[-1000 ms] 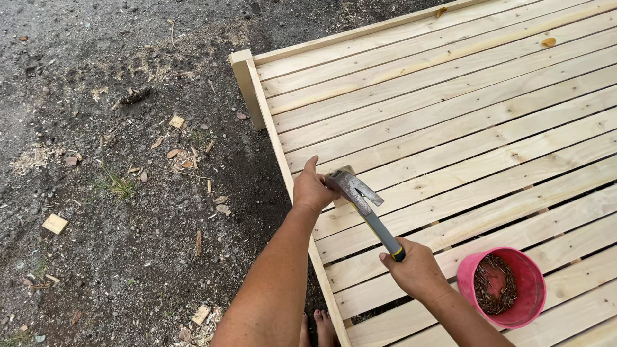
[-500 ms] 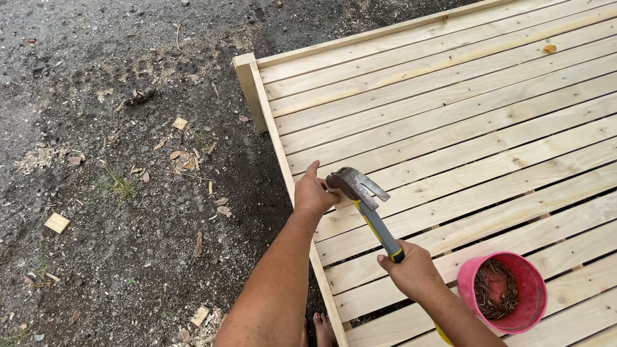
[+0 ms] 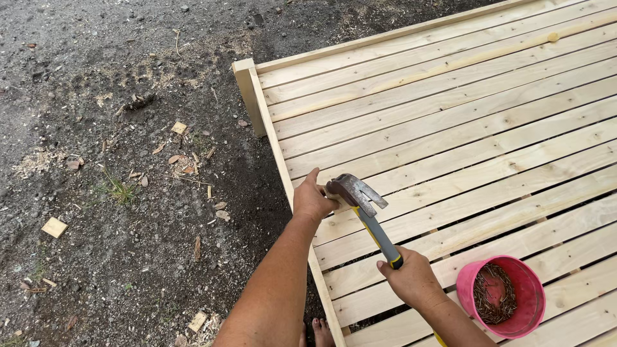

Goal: The person hammers nails into a slatted wooden frame laid on the ground, using a claw hammer and a pink bucket of nails. They hold a small wood block as a spacer, position nails along the frame rails, and drive them in one at a time, working along the edge of the structure.

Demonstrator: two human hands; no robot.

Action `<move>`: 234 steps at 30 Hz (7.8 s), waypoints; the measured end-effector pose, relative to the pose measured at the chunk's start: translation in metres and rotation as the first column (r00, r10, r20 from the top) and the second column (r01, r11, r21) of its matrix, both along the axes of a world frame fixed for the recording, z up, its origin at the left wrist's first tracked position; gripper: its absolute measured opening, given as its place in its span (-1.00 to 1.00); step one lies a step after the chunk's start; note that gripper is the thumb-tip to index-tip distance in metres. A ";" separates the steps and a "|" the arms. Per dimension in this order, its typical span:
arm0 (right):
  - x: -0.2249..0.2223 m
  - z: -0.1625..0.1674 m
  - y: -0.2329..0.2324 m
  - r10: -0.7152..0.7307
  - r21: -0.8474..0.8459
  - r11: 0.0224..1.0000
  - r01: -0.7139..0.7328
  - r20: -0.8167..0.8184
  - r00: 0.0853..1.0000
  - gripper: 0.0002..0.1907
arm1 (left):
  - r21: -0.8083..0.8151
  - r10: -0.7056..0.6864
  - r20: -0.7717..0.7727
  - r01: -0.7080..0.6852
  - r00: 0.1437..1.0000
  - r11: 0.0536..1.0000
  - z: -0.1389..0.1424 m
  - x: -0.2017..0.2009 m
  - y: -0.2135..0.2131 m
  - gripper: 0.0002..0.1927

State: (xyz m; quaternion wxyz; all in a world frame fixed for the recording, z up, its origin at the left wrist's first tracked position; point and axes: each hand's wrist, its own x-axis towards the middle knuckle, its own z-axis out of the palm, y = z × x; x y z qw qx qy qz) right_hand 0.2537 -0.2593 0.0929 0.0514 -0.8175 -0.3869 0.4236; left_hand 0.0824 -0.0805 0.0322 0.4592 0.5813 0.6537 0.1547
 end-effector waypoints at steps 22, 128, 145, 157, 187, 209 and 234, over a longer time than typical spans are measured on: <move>0.021 -0.014 -0.006 0.053 0.076 0.996 -0.055 0.033 0.998 -0.70 | -0.039 0.058 0.037 -0.056 0.998 0.998 -0.004 0.002 -0.001 0.20; -0.056 -0.188 -0.034 -0.039 0.115 0.992 0.045 -0.048 0.998 -0.65 | 0.001 -0.244 0.084 0.245 0.966 0.970 -0.003 -0.004 0.026 -0.27; -0.044 -0.199 -0.022 0.184 -0.225 0.962 -0.152 0.131 0.974 -0.59 | -0.034 -0.280 0.123 0.286 0.952 0.958 -0.016 -0.004 0.025 -0.29; 0.026 -0.168 -0.049 -0.152 -0.328 0.932 0.151 0.024 0.988 -0.70 | 0.015 -0.418 -0.215 0.431 0.883 0.902 -0.006 -0.008 0.012 -0.51; 0.035 -0.119 -0.007 -0.156 -0.418 0.902 0.111 -0.074 0.985 -0.73 | 0.011 -0.212 -0.151 0.216 0.966 0.976 -0.012 -0.007 -0.013 -0.46; 0.033 -0.108 0.006 -0.077 -0.477 0.878 0.045 -0.049 0.996 -0.62 | -0.265 0.187 0.317 -0.102 0.930 0.959 0.025 -0.183 0.039 -0.46; 0.046 -0.129 -0.036 -0.346 -0.356 0.895 0.269 -0.175 0.922 -0.60 | -0.065 -0.299 -0.137 0.293 0.944 0.954 -0.012 -0.072 -0.013 -0.51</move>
